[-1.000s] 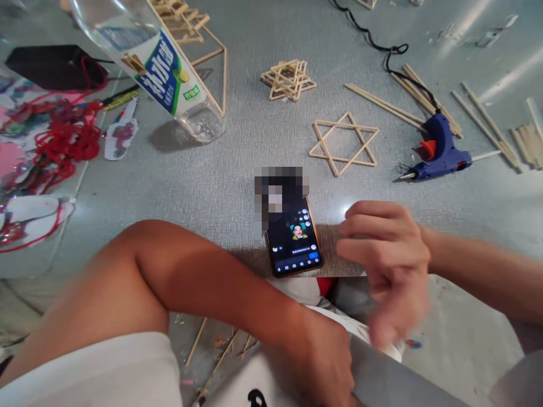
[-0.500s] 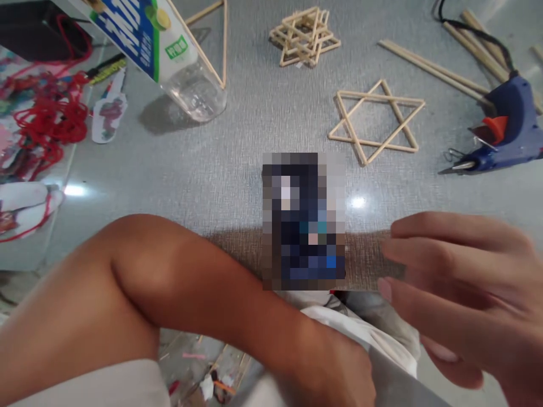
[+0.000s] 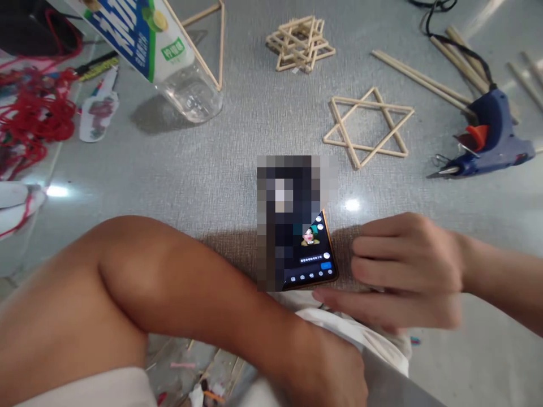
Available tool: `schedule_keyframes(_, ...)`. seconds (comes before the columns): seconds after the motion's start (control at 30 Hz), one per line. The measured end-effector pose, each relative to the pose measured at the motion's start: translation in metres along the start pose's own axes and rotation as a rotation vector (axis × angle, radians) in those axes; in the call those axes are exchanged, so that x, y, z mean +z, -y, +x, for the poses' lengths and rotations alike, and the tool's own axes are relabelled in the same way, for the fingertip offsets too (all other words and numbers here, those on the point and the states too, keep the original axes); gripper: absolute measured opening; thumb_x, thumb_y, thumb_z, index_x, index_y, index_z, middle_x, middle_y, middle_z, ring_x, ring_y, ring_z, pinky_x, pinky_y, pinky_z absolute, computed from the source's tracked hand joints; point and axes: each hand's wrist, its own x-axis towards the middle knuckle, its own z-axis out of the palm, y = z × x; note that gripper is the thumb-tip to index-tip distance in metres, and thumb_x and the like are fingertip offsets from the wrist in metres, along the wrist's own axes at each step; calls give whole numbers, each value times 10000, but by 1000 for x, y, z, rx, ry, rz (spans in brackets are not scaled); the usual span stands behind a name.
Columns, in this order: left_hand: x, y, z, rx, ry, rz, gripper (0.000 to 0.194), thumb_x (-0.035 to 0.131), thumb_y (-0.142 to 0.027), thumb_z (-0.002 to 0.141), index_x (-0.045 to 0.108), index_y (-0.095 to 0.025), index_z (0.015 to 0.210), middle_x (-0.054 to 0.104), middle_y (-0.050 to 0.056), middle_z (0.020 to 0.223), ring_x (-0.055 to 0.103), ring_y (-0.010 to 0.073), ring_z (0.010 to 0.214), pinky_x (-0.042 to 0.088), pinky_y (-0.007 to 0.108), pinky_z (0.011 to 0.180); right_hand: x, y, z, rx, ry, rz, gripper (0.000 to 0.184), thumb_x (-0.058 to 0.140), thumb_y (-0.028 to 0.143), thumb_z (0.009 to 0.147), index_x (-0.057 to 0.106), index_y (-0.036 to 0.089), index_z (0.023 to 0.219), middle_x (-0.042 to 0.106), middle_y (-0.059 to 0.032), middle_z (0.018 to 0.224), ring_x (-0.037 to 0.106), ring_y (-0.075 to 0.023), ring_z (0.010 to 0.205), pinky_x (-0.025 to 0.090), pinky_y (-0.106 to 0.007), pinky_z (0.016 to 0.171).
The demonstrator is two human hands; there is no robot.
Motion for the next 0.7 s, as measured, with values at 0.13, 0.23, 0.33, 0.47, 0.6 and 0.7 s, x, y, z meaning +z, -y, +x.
schedule_keyframes(0.13, -41, 22, 4, 312, 239, -309, 830, 933, -294, 853, 178, -228, 514, 522, -90, 512, 296, 71, 426, 424, 270, 469, 5, -23, 6, -274, 16, 27, 266, 601, 365, 1110, 818, 212, 1094, 652, -4, 797, 604, -165, 671, 508, -337, 570)
schedule_keyframes(0.23, -46, 26, 9, 328, 336, -383, 796, 959, -262, 813, 223, -247, 511, 626, -83, 572, 438, 78, 454, 460, 295, 469, 4, -36, 5, -241, 32, -39, 280, 530, 244, 1109, 801, 172, 1127, 622, 11, 743, 619, -165, 673, 463, -338, 556)
schedule_keyframes(0.33, -28, 19, 7, 316, 175, -349, 612, 982, -294, 829, 443, -246, 542, 654, -104, 600, 473, 80, 478, 459, 309, 513, 3, -42, 4, -180, -17, -90, 328, 461, 230, 1138, 772, 133, 1169, 620, 12, 724, 615, -167, 661, 415, -359, 540)
schedule_keyframes(0.47, -16, 15, -2, 288, 103, -185, 365, 977, -367, 837, 662, -282, 674, 709, -112, 708, 550, 79, 565, 431, 314, 538, 9, -48, 3, -176, -113, -89, 354, 382, 207, 1142, 733, 161, 1155, 635, 18, 720, 561, -173, 612, 392, -370, 543)
schedule_keyframes(0.6, -29, -2, -8, 266, 103, -82, 404, 878, -343, 898, 614, -276, 599, 627, -32, 673, 566, 129, 554, 346, 322, 502, 20, -54, 2, -210, -174, -61, 393, 345, 238, 1165, 728, 150, 1193, 698, 1, 766, 600, -169, 636, 426, -363, 591)
schedule_keyframes(0.7, -32, -43, -16, 44, 163, 128, 356, 811, -390, 961, 665, -303, 649, 621, 7, 695, 648, 169, 630, 390, 310, 510, 29, -59, 0, -193, -147, -67, 439, 326, 275, 1183, 749, 160, 1207, 713, -6, 765, 629, -175, 660, 415, -365, 615)
